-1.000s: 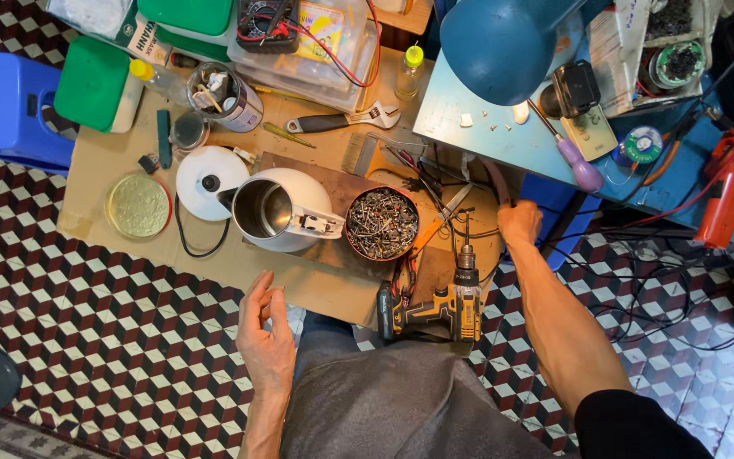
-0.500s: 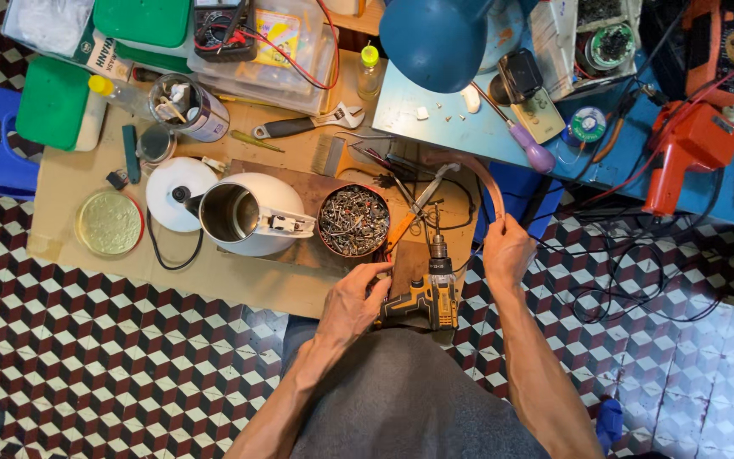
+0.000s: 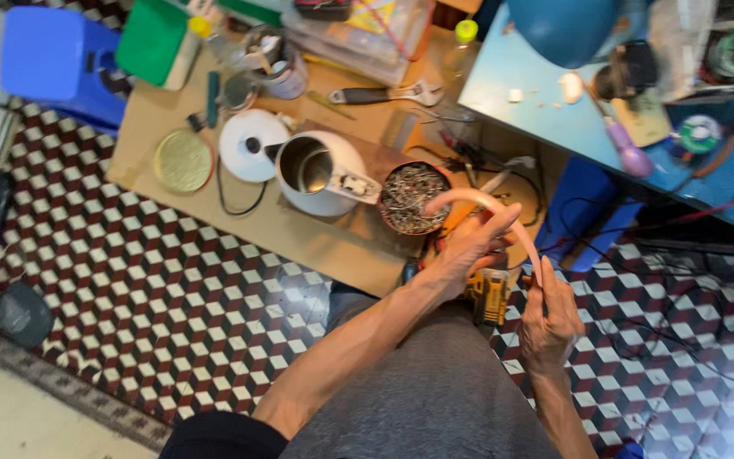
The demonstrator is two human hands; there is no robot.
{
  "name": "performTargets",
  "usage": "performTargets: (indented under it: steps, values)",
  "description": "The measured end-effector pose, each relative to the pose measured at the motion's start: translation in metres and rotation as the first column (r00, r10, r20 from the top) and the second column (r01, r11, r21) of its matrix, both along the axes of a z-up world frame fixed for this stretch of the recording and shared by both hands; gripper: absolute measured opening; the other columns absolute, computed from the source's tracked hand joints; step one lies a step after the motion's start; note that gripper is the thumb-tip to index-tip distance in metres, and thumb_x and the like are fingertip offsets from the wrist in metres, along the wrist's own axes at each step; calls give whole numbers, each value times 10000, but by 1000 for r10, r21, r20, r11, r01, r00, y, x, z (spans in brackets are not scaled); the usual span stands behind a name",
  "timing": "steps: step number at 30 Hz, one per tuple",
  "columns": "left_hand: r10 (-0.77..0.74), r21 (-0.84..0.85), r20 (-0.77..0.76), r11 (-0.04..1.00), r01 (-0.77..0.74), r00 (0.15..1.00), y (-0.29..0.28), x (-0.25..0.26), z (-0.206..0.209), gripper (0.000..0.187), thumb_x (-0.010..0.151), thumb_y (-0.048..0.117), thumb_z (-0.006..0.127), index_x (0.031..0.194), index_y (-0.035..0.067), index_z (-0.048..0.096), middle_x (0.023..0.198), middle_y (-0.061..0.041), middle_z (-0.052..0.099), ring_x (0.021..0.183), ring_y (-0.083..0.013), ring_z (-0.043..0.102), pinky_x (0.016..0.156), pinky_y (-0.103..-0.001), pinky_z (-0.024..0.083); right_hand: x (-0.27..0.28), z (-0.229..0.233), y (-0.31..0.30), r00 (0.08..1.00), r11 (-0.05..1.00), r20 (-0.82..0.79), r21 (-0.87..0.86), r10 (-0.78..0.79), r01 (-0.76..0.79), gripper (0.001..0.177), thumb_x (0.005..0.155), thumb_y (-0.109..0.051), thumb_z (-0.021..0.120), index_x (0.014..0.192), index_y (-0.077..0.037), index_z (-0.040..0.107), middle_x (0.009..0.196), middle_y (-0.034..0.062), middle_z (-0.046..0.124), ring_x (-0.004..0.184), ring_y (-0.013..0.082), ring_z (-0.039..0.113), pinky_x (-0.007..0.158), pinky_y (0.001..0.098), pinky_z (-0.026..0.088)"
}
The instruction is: The person disassembles a white electric kettle, removes and replaces screws, and uses a power drill to fasten components. They handle the kettle body, lid, and internal parts while working at a cluttered workbench.
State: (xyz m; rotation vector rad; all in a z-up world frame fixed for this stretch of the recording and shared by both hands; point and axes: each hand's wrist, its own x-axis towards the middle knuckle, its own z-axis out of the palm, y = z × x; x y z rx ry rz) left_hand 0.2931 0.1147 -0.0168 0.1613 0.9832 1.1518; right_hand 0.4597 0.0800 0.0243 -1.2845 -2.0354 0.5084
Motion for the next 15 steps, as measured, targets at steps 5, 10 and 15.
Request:
performTargets:
  steps: [5, 10, 15]
  values:
    - [281, 162, -147, 953, -257, 948, -4, -14, -13, 512, 989, 344, 663, 1332, -28, 581, 1204, -181, 701, 1094, -265, 716, 889, -356, 576, -23, -1, -6, 983, 958, -57, -223, 173, -182, 443, 937, -3, 662, 1374, 29, 595, 1236, 206, 672, 1000, 241, 702, 850, 334, 583]
    - [81, 214, -885, 945, 247, 459, -43, -34, -9, 397, 1042, 308, 541, 1340, 61, 628, 1216, -227, 711, 1082, -382, 714, 914, -442, 561, -43, 8, 5, 981, 923, -170, -355, 89, -146, 475, 965, -64, 663, 1417, 18, 540, 1363, 202, 604, 1183, 313, 652, 1012, 403, 528]
    - [-158, -29, -919, 940, 339, 360, -59, -31, -31, 374, 959, 273, 617, 1255, 44, 632, 1117, -273, 704, 1041, -461, 679, 906, -526, 532, -73, 2, 70, 991, 978, -122, -206, -58, 32, 293, 1035, -135, 643, 1300, -10, 650, 1234, 190, 678, 1063, 303, 695, 956, 377, 549]
